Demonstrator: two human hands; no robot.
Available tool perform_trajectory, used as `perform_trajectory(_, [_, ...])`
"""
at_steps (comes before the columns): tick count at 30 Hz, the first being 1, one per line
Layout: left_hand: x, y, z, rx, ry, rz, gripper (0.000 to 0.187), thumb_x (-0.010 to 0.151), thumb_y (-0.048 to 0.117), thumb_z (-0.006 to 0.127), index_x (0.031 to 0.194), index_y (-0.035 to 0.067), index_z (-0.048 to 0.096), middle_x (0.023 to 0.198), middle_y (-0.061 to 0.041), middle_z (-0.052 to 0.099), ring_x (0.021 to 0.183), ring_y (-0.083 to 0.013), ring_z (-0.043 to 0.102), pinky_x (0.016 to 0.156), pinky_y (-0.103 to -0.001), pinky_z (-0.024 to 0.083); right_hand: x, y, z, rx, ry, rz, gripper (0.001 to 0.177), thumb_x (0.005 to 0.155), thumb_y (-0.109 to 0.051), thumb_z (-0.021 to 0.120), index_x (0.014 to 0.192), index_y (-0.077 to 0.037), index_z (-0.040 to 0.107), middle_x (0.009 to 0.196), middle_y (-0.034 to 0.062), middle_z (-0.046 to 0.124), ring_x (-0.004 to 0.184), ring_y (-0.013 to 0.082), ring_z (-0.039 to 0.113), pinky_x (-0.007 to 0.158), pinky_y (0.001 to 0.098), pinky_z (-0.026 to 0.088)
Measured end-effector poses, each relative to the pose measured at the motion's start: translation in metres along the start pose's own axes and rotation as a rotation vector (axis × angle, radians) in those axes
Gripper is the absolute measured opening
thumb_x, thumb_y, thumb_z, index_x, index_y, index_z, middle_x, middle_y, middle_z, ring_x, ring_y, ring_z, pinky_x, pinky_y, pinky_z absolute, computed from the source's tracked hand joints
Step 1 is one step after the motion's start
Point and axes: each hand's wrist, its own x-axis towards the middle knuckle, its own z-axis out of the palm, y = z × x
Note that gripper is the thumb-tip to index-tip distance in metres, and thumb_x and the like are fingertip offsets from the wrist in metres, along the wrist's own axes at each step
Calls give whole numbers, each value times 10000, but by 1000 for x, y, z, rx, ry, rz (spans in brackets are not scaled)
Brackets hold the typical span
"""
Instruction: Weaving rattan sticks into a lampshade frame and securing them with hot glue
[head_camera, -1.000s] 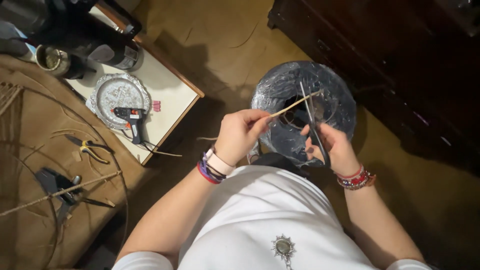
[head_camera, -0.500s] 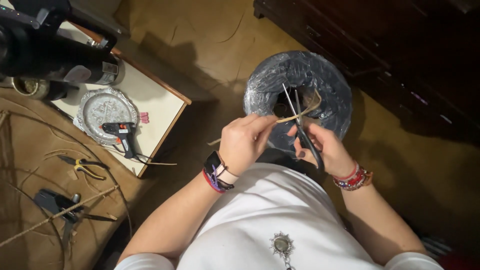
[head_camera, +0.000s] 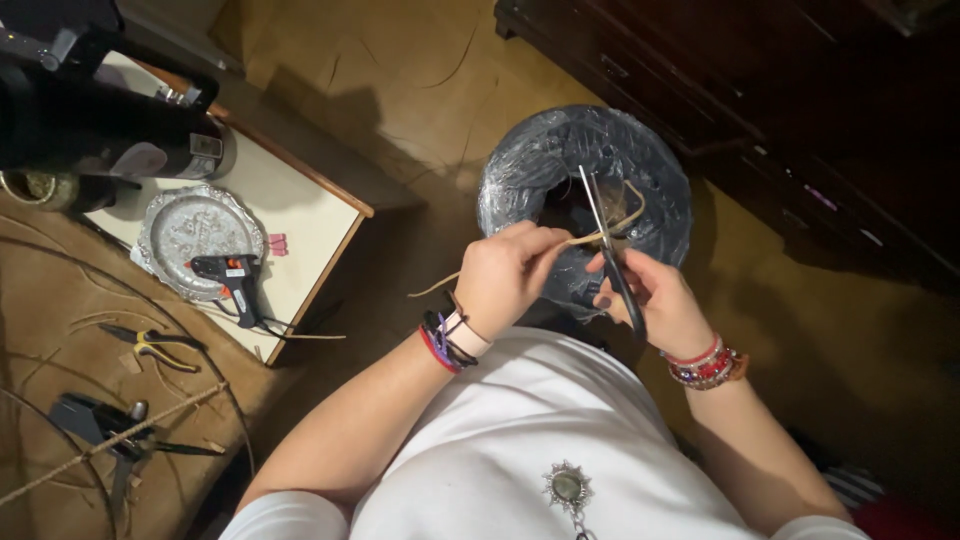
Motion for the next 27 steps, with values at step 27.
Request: perform_trajectory(27, [-128,-107,-90,-670,435,-565,290,1058,301,508,889,173,706,565,-10,613,533,-160,604,572,-293,532,100,-73,207,-553,-445,-295,535,932,3,601,1441,-33,443,1118,305,707,977,420,717,779,500,622])
